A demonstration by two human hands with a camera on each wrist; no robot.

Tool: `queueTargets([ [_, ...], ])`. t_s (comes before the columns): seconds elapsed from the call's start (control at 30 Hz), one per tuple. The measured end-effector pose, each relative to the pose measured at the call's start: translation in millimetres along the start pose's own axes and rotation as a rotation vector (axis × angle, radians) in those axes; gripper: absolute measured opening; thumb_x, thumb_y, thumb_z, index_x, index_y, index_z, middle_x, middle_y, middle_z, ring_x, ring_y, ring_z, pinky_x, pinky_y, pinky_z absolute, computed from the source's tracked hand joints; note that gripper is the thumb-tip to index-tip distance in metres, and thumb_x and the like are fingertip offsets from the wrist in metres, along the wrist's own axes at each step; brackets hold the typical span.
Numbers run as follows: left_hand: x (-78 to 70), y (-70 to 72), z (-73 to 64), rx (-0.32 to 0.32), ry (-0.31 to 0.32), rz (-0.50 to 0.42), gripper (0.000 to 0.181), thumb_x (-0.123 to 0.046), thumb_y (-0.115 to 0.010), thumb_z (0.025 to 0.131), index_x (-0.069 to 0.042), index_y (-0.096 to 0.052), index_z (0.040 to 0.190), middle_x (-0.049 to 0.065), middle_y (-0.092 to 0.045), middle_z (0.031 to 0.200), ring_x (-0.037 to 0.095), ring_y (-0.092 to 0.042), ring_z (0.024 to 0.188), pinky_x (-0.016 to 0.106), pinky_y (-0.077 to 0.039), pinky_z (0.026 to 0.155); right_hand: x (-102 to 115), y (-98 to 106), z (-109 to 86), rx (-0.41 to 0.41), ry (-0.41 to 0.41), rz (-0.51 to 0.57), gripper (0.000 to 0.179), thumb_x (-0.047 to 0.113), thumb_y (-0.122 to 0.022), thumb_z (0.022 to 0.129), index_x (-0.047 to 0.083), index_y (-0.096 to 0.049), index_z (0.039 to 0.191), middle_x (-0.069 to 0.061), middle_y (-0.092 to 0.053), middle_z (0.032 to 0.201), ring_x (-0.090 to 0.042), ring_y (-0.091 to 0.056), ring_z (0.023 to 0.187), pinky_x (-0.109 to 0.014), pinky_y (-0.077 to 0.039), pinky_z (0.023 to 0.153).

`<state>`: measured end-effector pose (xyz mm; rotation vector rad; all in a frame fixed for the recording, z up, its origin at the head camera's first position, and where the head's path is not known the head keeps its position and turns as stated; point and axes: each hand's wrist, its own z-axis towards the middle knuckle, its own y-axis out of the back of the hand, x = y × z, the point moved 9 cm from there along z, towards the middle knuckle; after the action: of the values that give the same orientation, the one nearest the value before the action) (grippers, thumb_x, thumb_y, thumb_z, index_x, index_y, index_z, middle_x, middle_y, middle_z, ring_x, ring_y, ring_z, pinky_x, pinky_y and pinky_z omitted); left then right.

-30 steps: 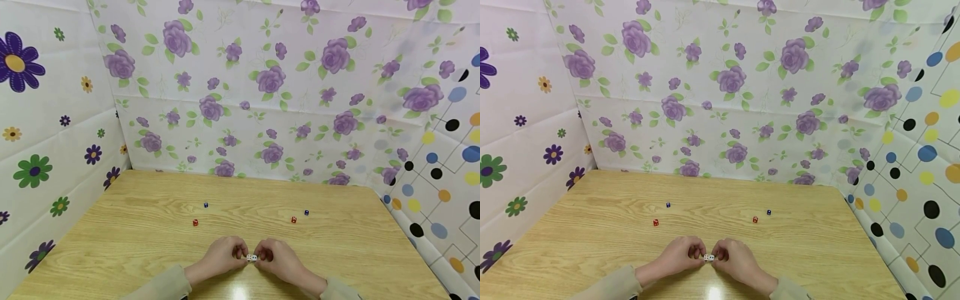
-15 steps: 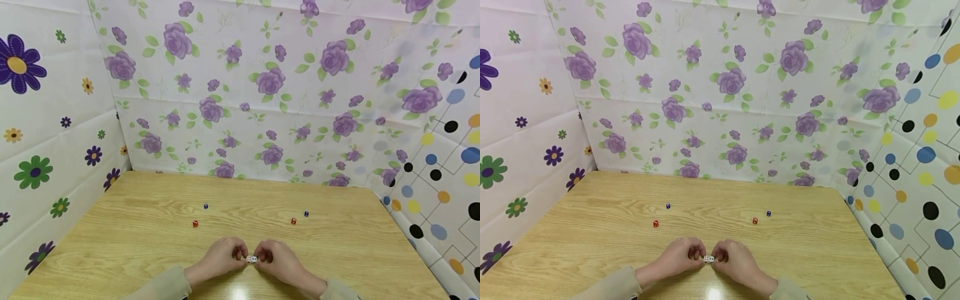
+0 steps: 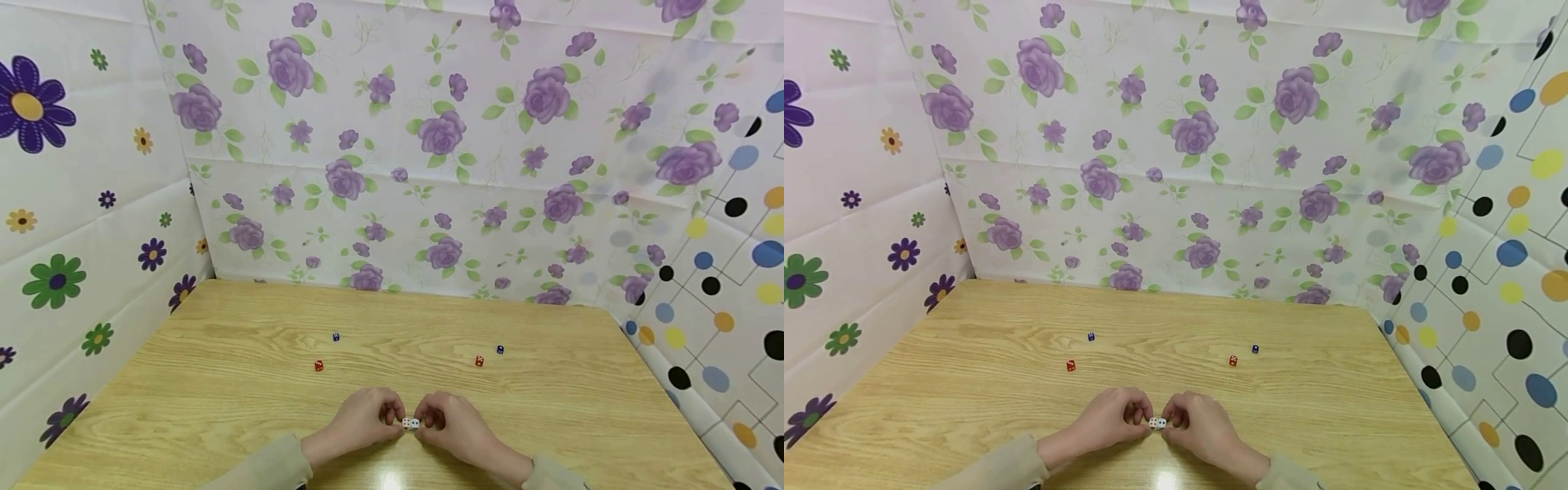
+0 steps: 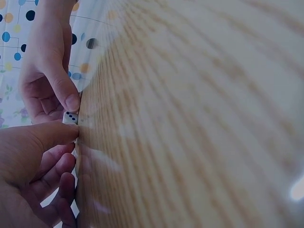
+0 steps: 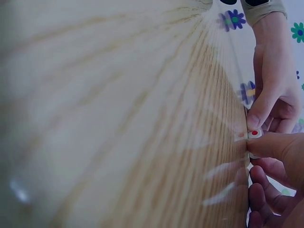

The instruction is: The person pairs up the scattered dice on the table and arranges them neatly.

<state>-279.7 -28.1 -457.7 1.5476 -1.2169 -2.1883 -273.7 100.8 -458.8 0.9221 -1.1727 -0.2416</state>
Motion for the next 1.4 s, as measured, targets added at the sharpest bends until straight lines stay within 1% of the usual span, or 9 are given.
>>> queueTargets([
  [0.2,-0.1,0.5,0.4,0.002,0.003,0.003,0.012,-0.018,-0.081,0.08,-0.018,-0.069,0.082,-0.014,-0.054,0.066,-0.005,-0.043,0.057,0.016,-0.036,0.055,-0.3,-0.3,0.4,0.007,-0.008,0.0,0.012,0.019,-0.08,0.082,0.02,-0.069,0.087,0.004,-0.061,0.077,0.001,-0.046,0.063,-0.018,-0.04,0.056],
  [0.4,-1.7,1.4,-0.6,0.002,-0.01,0.004,0.013,-0.018,-0.081,0.08,-0.017,-0.069,0.082,-0.01,-0.057,0.067,-0.005,-0.043,0.058,0.016,-0.036,0.055,-0.7,-0.8,-0.4,0.012,-0.006,-0.01,0.013,0.021,-0.08,0.082,0.021,-0.068,0.089,0.005,-0.06,0.077,0.001,-0.045,0.062,-0.018,-0.039,0.056],
  [0.57,-1.5,0.9,-0.7,0.005,-0.012,0.006,0.012,-0.018,-0.081,0.08,-0.017,-0.069,0.083,-0.009,-0.058,0.067,-0.005,-0.043,0.058,0.016,-0.036,0.056,-3.4,0.4,0.4,0.067,0.024,0.03,0.022,0.024,-0.081,0.081,0.017,-0.068,0.098,0.003,-0.062,0.083,0.0,-0.048,0.065,-0.017,-0.042,0.058],
  [0.7,0.0,-0.2,0.0,0.012,-0.002,0.011,0.012,-0.019,-0.081,0.08,-0.018,-0.069,0.083,-0.012,-0.056,0.067,-0.005,-0.044,0.058,0.016,-0.037,0.057,-9.6,13.6,5.9,0.097,0.048,0.066,0.028,0.022,-0.08,0.083,0.012,-0.067,0.106,-0.002,-0.065,0.09,-0.002,-0.054,0.073,-0.019,-0.047,0.063],
  [0.8,0.6,-0.4,0.3,0.015,0.003,0.017,0.012,-0.02,-0.08,0.081,-0.019,-0.069,0.082,-0.014,-0.055,0.066,-0.005,-0.044,0.057,0.016,-0.037,0.057,-14.0,35.1,13.4,0.032,0.073,0.026,0.026,0.018,-0.078,0.085,0.01,-0.068,0.108,-0.005,-0.067,0.094,-0.006,-0.058,0.078,-0.021,-0.05,0.067],
  [0.9,-0.7,-0.4,0.2,0.017,-0.003,0.016,0.012,-0.02,-0.08,0.081,-0.019,-0.069,0.083,-0.015,-0.055,0.067,-0.005,-0.043,0.057,0.016,-0.037,0.057,-18.0,60.9,21.1,-0.079,0.106,-0.056,0.026,0.015,-0.077,0.085,0.01,-0.07,0.109,-0.008,-0.068,0.097,-0.013,-0.06,0.081,-0.025,-0.051,0.069],
  [1.1,-2.4,0.5,-0.3,0.019,-0.005,0.014,0.011,-0.02,-0.08,0.081,-0.018,-0.069,0.083,-0.015,-0.055,0.067,-0.005,-0.043,0.057,0.016,-0.036,0.057,-30.9,100.1,29.3,-0.248,0.148,-0.209,0.035,0.015,-0.078,0.083,0.01,-0.071,0.117,-0.009,-0.069,0.1,-0.026,-0.061,0.086,-0.032,-0.052,0.068],
  [1.23,-2.7,0.9,-0.1,0.015,-0.007,0.021,0.011,-0.02,-0.081,0.08,-0.018,-0.069,0.083,-0.015,-0.055,0.067,-0.005,-0.043,0.057,0.016,-0.036,0.057,-47.6,111.9,31.8,-0.275,0.105,-0.252,0.04,0.017,-0.078,0.084,0.012,-0.069,0.123,-0.009,-0.07,0.108,-0.027,-0.06,0.09,-0.037,-0.051,0.072],
  [1.4,-2.5,0.7,0.0,0.014,-0.01,0.027,0.012,-0.02,-0.081,0.08,-0.019,-0.069,0.082,-0.015,-0.055,0.066,-0.005,-0.043,0.058,0.016,-0.036,0.058,-69.5,114.6,30.7,-0.26,0.034,-0.286,0.042,0.02,-0.077,0.085,0.013,-0.068,0.125,-0.007,-0.069,0.113,-0.026,-0.062,0.096,-0.037,-0.051,0.074],
])
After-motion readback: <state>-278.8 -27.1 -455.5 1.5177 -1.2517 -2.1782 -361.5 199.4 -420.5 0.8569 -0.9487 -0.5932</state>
